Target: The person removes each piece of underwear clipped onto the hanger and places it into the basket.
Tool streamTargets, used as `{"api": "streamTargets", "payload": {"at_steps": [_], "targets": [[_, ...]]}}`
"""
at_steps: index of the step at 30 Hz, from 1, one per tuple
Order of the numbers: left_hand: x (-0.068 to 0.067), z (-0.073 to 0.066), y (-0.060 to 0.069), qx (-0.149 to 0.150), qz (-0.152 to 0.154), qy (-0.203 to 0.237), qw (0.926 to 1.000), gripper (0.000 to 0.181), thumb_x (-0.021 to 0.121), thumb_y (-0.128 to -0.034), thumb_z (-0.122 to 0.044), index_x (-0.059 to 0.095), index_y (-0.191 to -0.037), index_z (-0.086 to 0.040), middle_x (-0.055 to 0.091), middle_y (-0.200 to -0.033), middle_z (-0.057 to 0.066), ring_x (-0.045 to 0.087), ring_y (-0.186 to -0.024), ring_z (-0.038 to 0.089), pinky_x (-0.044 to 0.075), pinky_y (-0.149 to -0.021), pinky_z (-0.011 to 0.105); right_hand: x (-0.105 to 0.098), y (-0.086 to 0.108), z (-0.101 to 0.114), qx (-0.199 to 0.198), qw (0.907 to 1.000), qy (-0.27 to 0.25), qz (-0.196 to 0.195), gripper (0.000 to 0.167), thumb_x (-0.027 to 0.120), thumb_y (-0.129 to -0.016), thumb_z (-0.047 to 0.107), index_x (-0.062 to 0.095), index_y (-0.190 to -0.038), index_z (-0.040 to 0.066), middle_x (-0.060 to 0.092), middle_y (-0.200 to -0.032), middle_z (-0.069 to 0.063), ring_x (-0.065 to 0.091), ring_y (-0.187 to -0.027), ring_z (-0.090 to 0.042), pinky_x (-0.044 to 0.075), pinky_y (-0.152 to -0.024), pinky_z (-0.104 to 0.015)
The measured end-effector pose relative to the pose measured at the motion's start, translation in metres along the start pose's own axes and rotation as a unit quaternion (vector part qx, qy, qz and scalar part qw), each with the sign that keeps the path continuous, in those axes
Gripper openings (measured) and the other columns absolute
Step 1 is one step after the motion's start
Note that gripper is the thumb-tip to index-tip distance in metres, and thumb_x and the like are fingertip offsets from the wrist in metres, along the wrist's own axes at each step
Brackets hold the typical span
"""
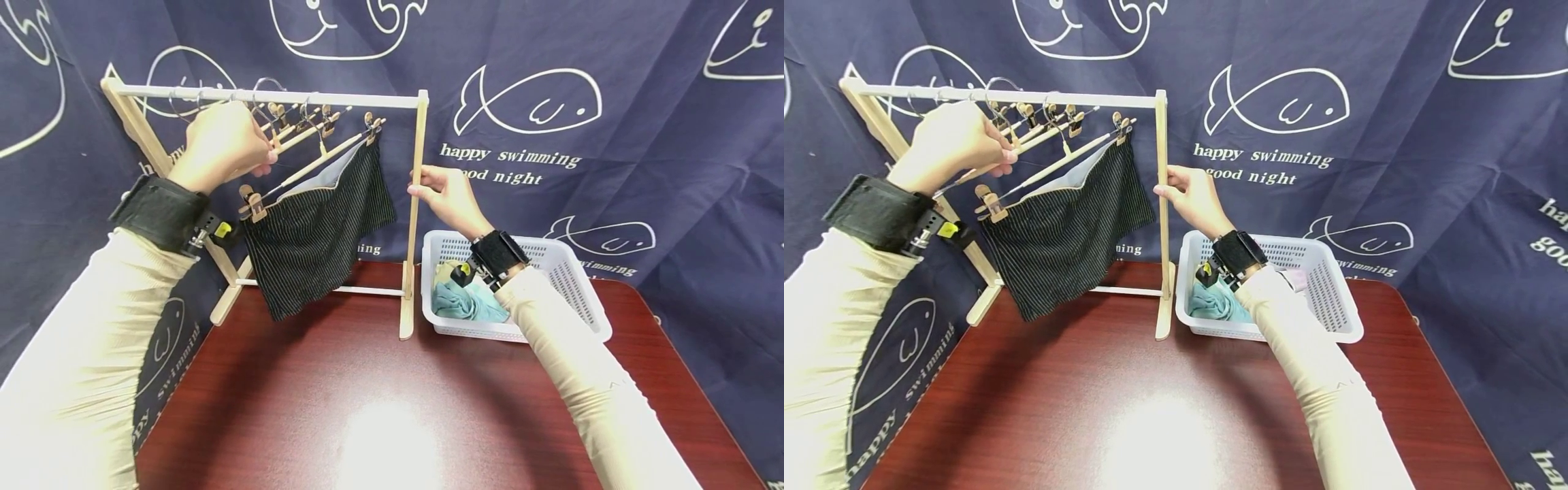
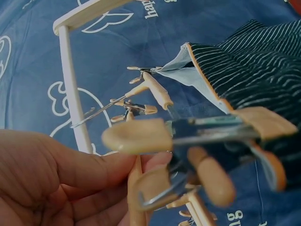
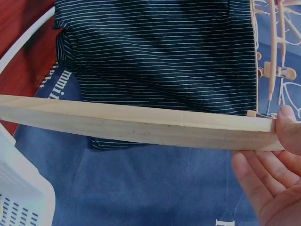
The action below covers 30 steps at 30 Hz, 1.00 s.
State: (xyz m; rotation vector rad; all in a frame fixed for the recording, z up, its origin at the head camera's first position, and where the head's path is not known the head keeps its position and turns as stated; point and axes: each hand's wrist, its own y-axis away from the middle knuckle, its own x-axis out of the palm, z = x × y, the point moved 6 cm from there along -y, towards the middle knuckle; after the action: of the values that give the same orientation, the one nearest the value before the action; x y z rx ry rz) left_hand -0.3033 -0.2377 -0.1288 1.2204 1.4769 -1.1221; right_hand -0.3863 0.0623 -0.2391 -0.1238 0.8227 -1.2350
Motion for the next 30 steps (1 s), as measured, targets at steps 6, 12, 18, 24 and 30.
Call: {"api": "streamTargets", "payload": {"at_steps": [6,12,18,24,30], "targets": [[0.002,0.003,-0.011,-0.015,0.008,0.016,0.9997,0.019,0.065,-0.0917,-0.029,0.08,-0.086,-0.019,0.072,-0.064,-0.007,0.066,-0.094,0.026,0.047,-0.079,0.047,0.001,0.0,-0.001,0.003,1.0,-0.006,-0.001,0.025,0.071,-0.091,0.006,0.07,-0.115,-0.001,0.073,-0.103,-0.018,0.071,-0.101,-0.023,0.048,-0.082,-0.02],[0.004,0.007,-0.016,-0.014,0.023,0.029,0.9992,0.019,0.066,-0.0899,-0.028,0.08,-0.08,-0.02,0.069,-0.06,-0.01,0.061,-0.059,0.008,0.045,-0.067,0.037,0.001,0.0,-0.001,0.001,1.0,-0.004,-0.003,0.025,0.071,-0.09,0.005,0.07,-0.114,-0.001,0.074,-0.102,-0.018,0.071,-0.1,-0.023,0.049,-0.082,-0.02],[0.007,0.012,-0.016,0.002,0.046,0.038,0.9982,0.017,0.068,-0.0906,-0.028,0.081,-0.082,-0.019,0.07,-0.062,-0.011,0.059,-0.055,0.005,0.043,-0.068,0.036,0.0,0.001,-0.002,0.0,1.0,0.0,-0.005,0.025,0.072,-0.09,0.005,0.071,-0.115,-0.001,0.074,-0.103,-0.018,0.071,-0.1,-0.023,0.048,-0.08,-0.02],[0.01,0.025,-0.017,-0.002,0.071,0.083,0.994,0.02,0.071,-0.0914,-0.028,0.079,-0.101,-0.012,0.071,-0.065,-0.011,0.064,-0.057,0.002,0.043,-0.072,0.032,0.0,0.001,-0.001,-0.002,1.0,0.004,-0.006,0.026,0.072,-0.09,0.006,0.071,-0.115,0.0,0.074,-0.103,-0.018,0.071,-0.101,-0.023,0.048,-0.079,-0.019],[0.016,0.041,-0.02,-0.031,0.09,0.125,0.9875,0.026,0.071,-0.0918,-0.028,0.075,-0.109,-0.01,0.071,-0.064,-0.013,0.067,-0.058,0.002,0.043,-0.072,0.027,0.0,0.002,0.0,-0.002,1.0,0.003,-0.008,0.025,0.072,-0.09,0.006,0.071,-0.114,-0.001,0.074,-0.102,-0.018,0.071,-0.099,-0.022,0.049,-0.077,-0.019]]}}
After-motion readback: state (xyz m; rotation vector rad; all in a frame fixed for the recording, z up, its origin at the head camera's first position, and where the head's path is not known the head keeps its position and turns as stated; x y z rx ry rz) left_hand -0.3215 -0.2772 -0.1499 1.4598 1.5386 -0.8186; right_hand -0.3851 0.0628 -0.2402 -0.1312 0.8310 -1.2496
